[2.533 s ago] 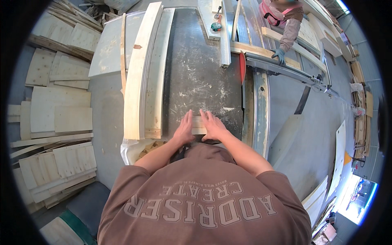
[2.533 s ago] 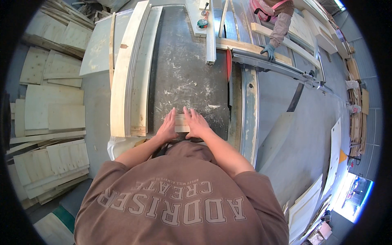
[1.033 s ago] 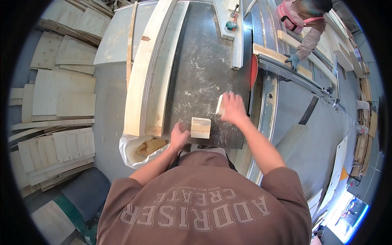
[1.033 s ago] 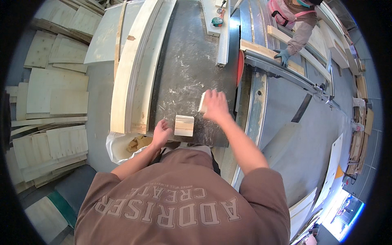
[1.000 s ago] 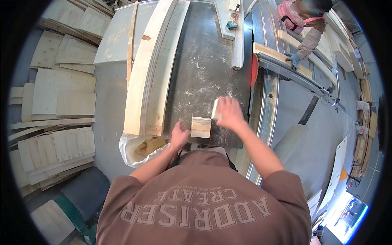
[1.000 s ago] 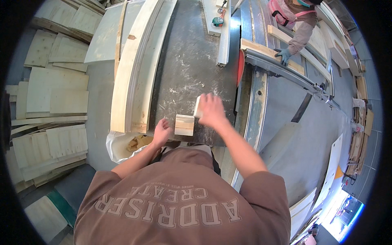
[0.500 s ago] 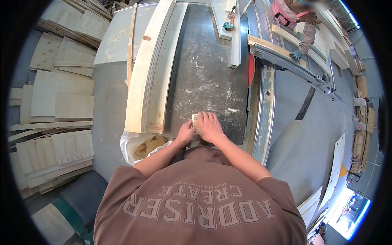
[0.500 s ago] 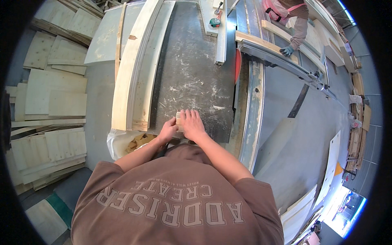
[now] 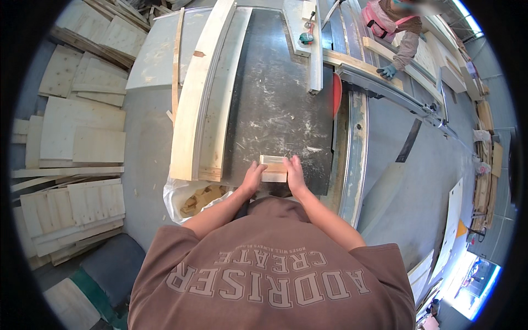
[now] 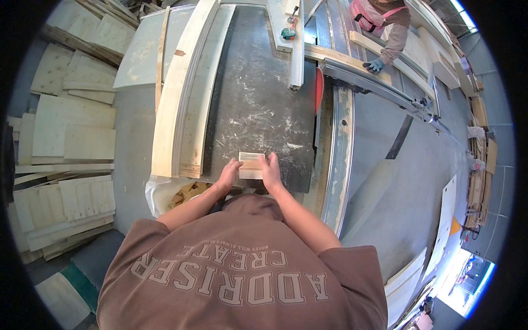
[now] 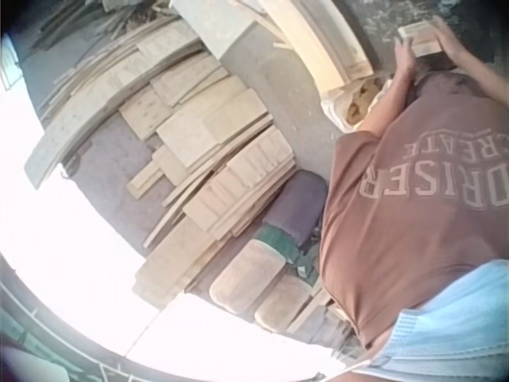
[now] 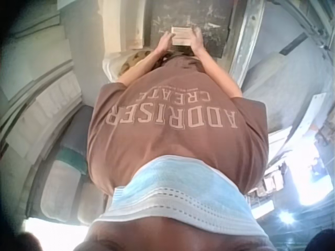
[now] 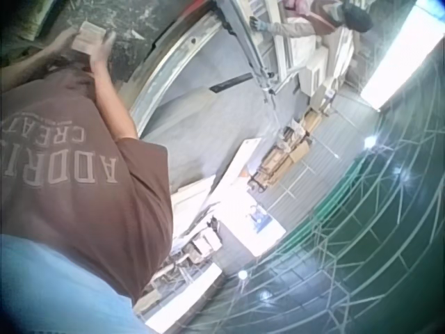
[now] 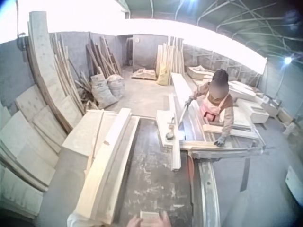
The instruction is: The person repeatedly feeds small rectangular wooden blocks through a table saw, using both hands to guide each piece along the blade. The person stacks the cut blocks on the table surface as they are completed.
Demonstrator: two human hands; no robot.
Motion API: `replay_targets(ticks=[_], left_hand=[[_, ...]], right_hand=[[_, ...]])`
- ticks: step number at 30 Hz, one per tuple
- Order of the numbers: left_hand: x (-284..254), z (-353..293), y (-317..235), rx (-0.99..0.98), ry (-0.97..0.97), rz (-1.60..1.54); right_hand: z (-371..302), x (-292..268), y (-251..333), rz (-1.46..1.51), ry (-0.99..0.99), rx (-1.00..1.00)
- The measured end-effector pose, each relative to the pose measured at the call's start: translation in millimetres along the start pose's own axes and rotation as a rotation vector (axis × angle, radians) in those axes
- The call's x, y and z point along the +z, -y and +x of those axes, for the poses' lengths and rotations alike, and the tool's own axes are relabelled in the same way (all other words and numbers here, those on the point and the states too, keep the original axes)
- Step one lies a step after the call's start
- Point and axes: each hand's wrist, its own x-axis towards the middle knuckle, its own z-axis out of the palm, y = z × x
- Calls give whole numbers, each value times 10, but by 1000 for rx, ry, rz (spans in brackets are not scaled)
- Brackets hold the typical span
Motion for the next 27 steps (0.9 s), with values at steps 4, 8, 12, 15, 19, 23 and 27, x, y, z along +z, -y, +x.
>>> replay_targets(ticks=[4,8,12,15,19,23,27], left_hand=[[151,-144,-282,-87,-7,-110],[171,-159,-333,-131,12,-128],[201,-156,-349,-132,-4,-57],[196,-186,-407,-139,21,-68],[178,-145,-340,-163,20,-38],[149,-141,-350,-206,69,-55],[132,-109,-288,-165,-112,85]], right_hand=[[-218,223,140,250,7,274],[-283,310,258,251,-4,336],[-301,327,273,272,53,336],[-340,320,341,310,103,341],[-449,372,565,304,114,381],[-489,385,641,267,77,386],[-203,208,133,-64,21,160]])
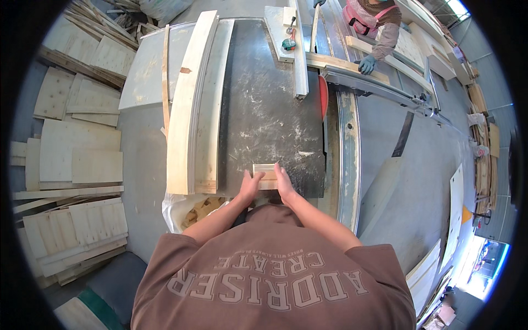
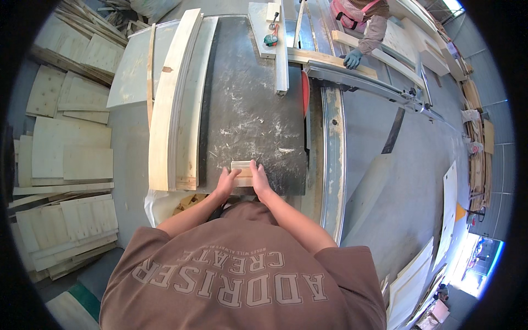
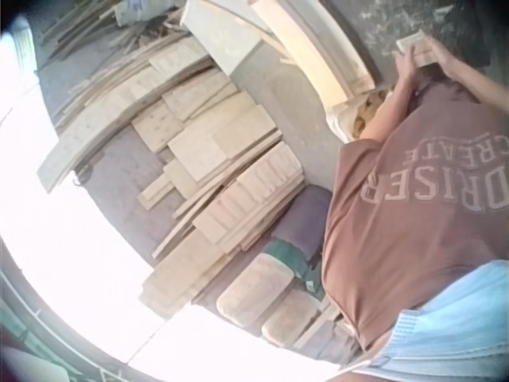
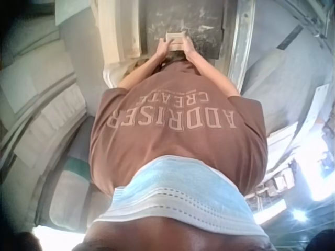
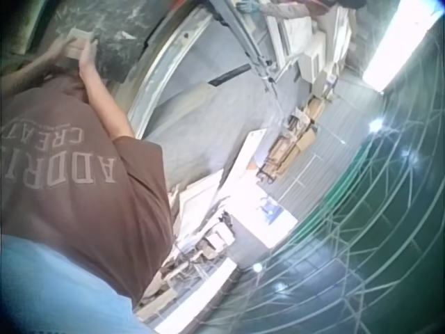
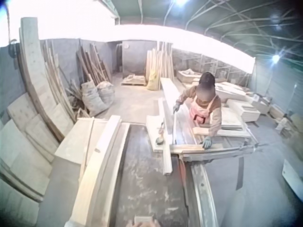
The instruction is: The person repeatedly feeds small rectangular wooden blocks through a table saw, using both hands to guide each piece along the blade. The person stacks the cut blocks on the table surface as they are completed.
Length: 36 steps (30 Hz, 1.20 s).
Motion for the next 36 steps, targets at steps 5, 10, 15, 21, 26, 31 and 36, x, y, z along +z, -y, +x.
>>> replay_targets(ticks=[5,10,15,21,26,31,36], left_hand=[[-310,-353,-381,704,-18,732],[-346,-337,-685,902,133,1168],[-229,-123,-618,798,149,1316],[-224,-162,-688,785,137,1306],[-224,-171,-730,765,155,1314],[-216,-174,-715,821,111,1291],[-209,-162,-732,796,124,1304]], right_hand=[[-103,-189,156,-908,-86,-571],[-281,-223,647,-1443,167,-714],[-110,-183,569,-1598,146,-654],[-159,-170,731,-1603,143,-688],[-158,-176,776,-1622,158,-670],[-122,-185,773,-1646,159,-692],[-120,-201,768,-1649,142,-707]])
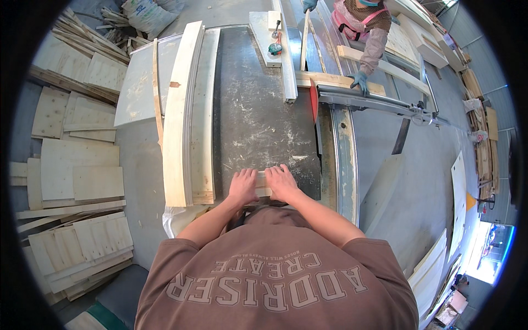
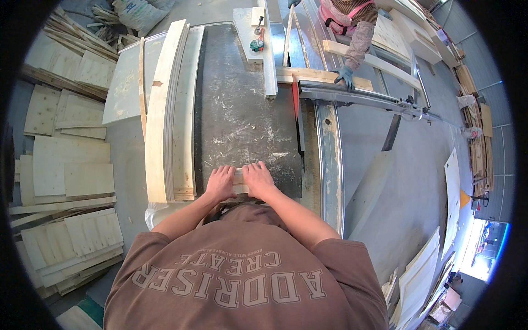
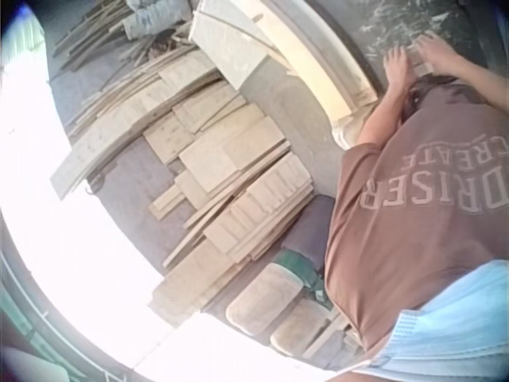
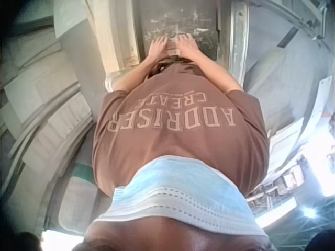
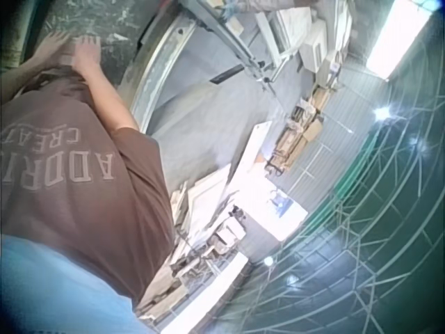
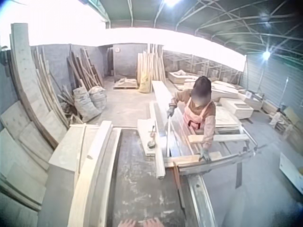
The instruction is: The person repeatedly feeds small rectangular wooden blocks through a table saw, using both hands to guide each piece along the blade. The person stacks the cut blocks on the table surface as they are completed.
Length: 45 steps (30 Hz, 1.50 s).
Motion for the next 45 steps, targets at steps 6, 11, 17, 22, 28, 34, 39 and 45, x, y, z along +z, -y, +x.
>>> replay_targets(ticks=[6,11,17,22,28,34,39,45], left_hand=[[-15,-1,-2,-4,7,17],[0,-4,-9,1,-1,38],[-70,-98,-81,-27,-22,-5],[-348,-302,-146,-122,-92,-256],[-291,-529,-81,-251,-143,-342],[-278,-813,-145,-371,-126,-401],[-246,-959,-153,-422,-139,-417],[-137,-951,-84,-435,-235,-520]], right_hand=[[-6,3,-3,1,-8,-7],[-14,49,-3,-13,-22,-13],[-56,-104,-93,120,-81,-26],[197,-324,-681,136,-20,192],[859,-142,-1606,-460,-146,145],[1574,-30,-2077,-681,45,267],[1688,80,-2357,-503,84,212],[1224,-891,-1322,-219,-30,68]])
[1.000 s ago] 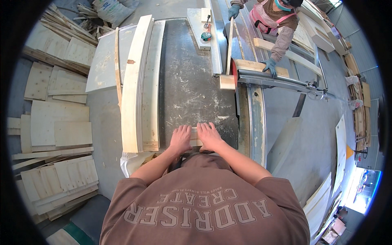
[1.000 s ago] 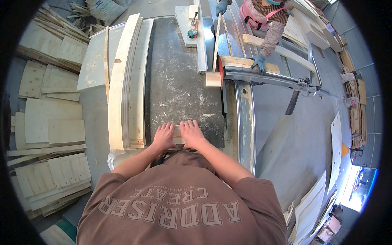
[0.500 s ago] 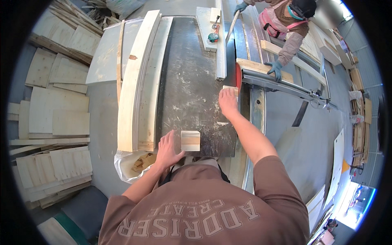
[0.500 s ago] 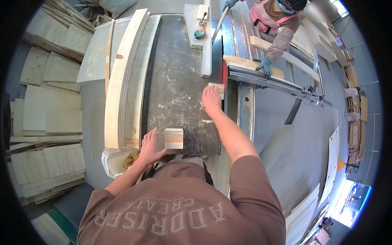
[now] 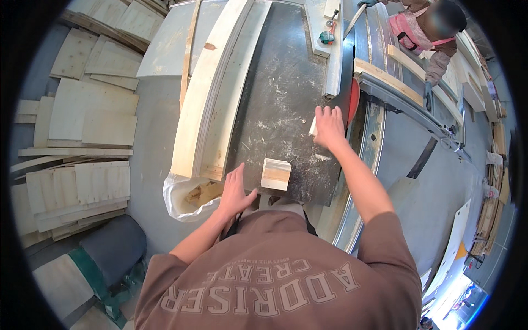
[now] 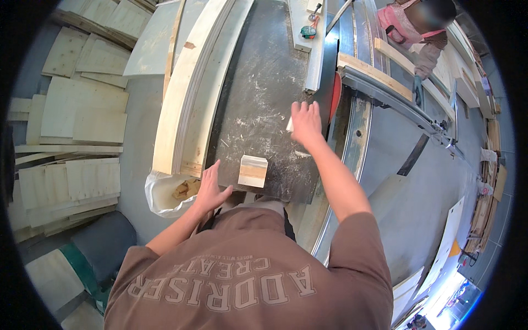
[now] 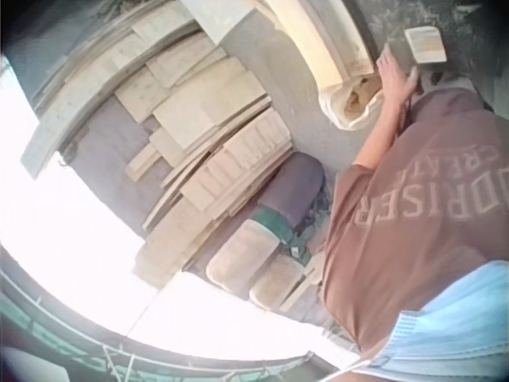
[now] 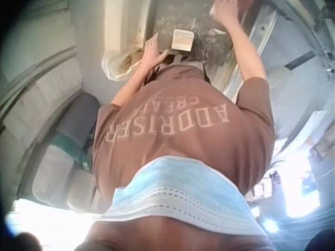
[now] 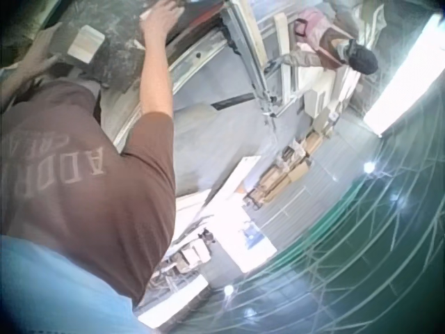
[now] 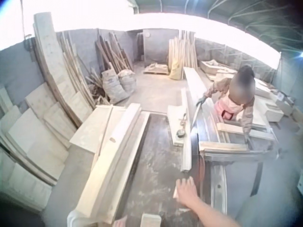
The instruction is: The person repeatedly feeds small rectangular wooden blocks through a table saw, using both hands to guide each piece along the blade. The person stacks the cut blocks on the table surface as they are completed.
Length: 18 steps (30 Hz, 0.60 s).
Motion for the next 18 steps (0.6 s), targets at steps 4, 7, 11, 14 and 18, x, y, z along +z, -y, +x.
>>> replay_targets(ticks=[4,7,11,14,18], left_hand=[[203,276,113,-76,76,-315],[411,435,234,-238,187,-576],[570,568,309,-226,189,-735],[622,601,311,-156,214,-676],[406,579,0,-203,288,-477]], right_hand=[[-705,-509,739,216,84,-82],[-1011,-466,1271,294,26,-200],[-1033,-227,1571,272,13,-237],[-1044,-88,1621,233,-15,-250],[-1149,-89,1563,425,19,-179]])
